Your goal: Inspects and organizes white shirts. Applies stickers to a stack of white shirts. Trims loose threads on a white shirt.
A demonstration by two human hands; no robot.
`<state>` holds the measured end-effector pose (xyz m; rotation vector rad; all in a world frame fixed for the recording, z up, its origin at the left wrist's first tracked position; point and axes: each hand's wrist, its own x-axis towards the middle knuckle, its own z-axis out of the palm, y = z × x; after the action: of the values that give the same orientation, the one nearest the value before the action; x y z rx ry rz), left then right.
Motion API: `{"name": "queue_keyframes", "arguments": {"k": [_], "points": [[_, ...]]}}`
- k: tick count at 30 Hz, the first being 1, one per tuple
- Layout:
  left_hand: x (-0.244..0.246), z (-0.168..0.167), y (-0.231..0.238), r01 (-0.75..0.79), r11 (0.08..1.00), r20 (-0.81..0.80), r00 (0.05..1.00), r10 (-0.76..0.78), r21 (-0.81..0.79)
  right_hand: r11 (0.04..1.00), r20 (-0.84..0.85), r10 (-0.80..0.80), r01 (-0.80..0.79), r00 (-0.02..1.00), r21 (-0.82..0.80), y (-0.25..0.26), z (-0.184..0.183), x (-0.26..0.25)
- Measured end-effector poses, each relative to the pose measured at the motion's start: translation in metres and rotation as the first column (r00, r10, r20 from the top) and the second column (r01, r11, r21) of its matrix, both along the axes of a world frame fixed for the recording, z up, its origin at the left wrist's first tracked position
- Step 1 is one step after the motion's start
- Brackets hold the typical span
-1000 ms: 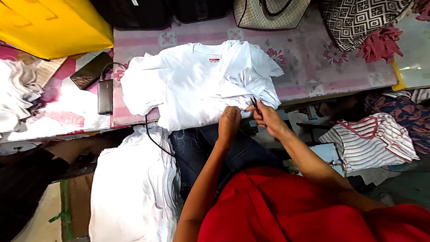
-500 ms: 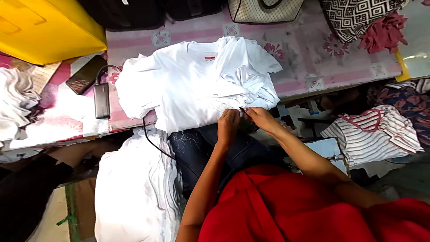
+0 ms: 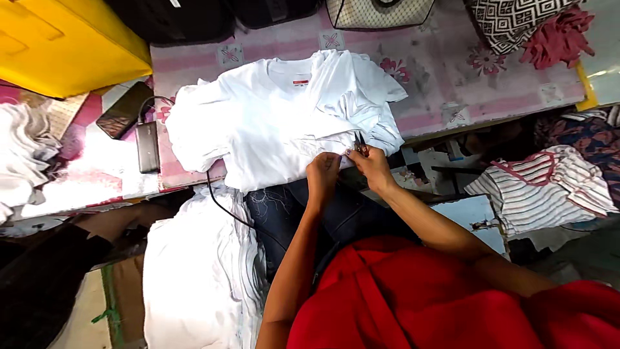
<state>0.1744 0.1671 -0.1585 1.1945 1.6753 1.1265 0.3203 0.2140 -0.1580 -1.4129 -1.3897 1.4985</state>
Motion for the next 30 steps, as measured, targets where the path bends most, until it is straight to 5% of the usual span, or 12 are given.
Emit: {"name": "queue_keyframes", "arguments": {"k": [3,6,10,17,30], "points": [[-0.003,-0.003,-0.001,-0.018,0.996,0.377,0.925,0.048,-0.082,0.989,-0.138,-0.013,-0.007,0.99,-0.148,0.003,-0.006,0.007],[-0.001,-0.005,-0.001,-0.052,0.995,0.468,0.879,0.087,-0.089,0.974,-0.16,0.103,-0.133,0.982,-0.185,0.006,0.006,0.021],[0.001,-0.004,-0.004,-0.076,0.994,0.483,0.869,0.105,-0.078,0.885,-0.182,0.262,-0.311,0.948,-0.348,0.006,0.044,0.035],[0.003,-0.002,-0.006,-0.079,0.996,0.407,0.909,0.092,-0.048,0.802,-0.142,0.304,-0.333,0.942,-0.495,0.016,0.043,0.016],[0.007,-0.01,-0.007,-0.06,0.998,0.361,0.93,0.068,-0.032,0.853,-0.134,0.213,-0.251,0.968,-0.457,0.016,0.033,0.012]]}}
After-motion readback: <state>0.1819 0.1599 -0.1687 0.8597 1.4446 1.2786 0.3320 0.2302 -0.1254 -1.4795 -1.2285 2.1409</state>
